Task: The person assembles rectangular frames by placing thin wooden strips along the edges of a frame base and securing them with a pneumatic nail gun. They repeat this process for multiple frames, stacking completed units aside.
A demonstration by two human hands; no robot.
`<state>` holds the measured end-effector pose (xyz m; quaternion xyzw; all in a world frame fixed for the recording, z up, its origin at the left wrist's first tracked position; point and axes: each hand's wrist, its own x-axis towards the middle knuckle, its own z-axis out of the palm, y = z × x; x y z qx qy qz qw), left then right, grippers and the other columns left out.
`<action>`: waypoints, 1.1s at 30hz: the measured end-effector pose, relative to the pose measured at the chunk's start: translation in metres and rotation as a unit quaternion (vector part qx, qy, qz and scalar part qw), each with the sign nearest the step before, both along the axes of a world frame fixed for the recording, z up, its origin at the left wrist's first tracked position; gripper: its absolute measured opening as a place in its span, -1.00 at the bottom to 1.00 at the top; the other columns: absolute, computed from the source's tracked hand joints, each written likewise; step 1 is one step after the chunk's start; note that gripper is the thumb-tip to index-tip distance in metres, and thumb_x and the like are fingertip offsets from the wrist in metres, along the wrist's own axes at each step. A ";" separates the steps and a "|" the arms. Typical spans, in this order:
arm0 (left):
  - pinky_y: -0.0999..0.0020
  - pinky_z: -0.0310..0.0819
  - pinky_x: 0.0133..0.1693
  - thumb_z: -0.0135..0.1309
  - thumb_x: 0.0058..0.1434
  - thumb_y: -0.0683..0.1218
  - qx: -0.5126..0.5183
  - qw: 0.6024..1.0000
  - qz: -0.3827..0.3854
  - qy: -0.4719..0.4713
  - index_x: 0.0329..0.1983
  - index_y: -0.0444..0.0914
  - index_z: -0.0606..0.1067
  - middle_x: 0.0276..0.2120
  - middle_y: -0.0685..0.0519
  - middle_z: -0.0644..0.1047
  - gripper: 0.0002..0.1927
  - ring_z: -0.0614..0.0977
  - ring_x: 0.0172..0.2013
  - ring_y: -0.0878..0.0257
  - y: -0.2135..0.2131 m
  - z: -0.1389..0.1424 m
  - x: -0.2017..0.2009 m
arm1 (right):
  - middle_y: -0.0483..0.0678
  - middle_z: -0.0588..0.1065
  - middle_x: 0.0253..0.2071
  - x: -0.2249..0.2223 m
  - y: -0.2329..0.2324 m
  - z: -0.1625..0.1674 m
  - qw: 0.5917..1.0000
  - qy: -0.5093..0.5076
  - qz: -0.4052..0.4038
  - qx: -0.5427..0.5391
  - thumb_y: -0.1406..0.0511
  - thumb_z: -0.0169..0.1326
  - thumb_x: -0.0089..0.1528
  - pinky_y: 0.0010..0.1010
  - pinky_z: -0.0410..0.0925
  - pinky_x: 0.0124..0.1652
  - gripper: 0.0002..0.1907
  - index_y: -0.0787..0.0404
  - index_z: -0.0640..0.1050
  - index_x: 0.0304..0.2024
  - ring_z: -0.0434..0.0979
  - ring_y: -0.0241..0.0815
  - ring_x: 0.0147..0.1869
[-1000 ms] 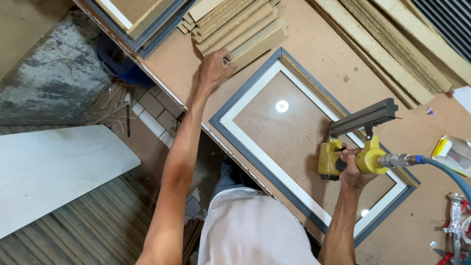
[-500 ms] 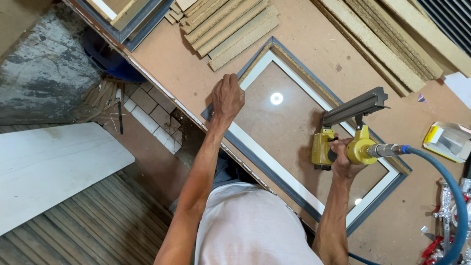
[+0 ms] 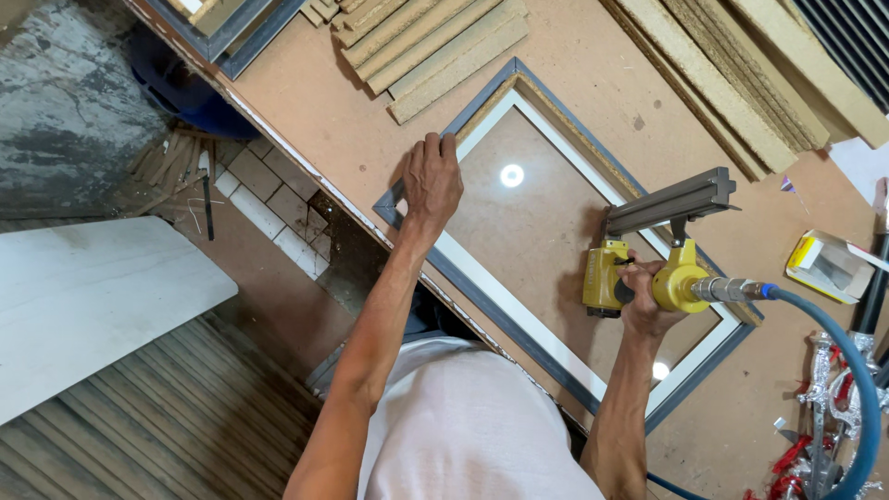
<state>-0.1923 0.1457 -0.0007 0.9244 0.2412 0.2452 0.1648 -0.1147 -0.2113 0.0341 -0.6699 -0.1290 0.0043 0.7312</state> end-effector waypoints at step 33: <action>0.07 0.42 0.06 0.10 0.01 -0.39 -0.041 0.997 0.044 -0.042 -0.16 -0.43 0.49 -0.05 -0.21 0.50 -0.72 0.52 0.03 -0.07 0.006 -0.005 0.033 | -0.07 0.42 -0.50 0.148 0.181 0.029 0.912 0.036 0.397 -0.095 0.60 -0.03 0.11 0.12 0.44 0.28 -0.84 0.27 0.45 -0.43 0.52 -0.13 -0.28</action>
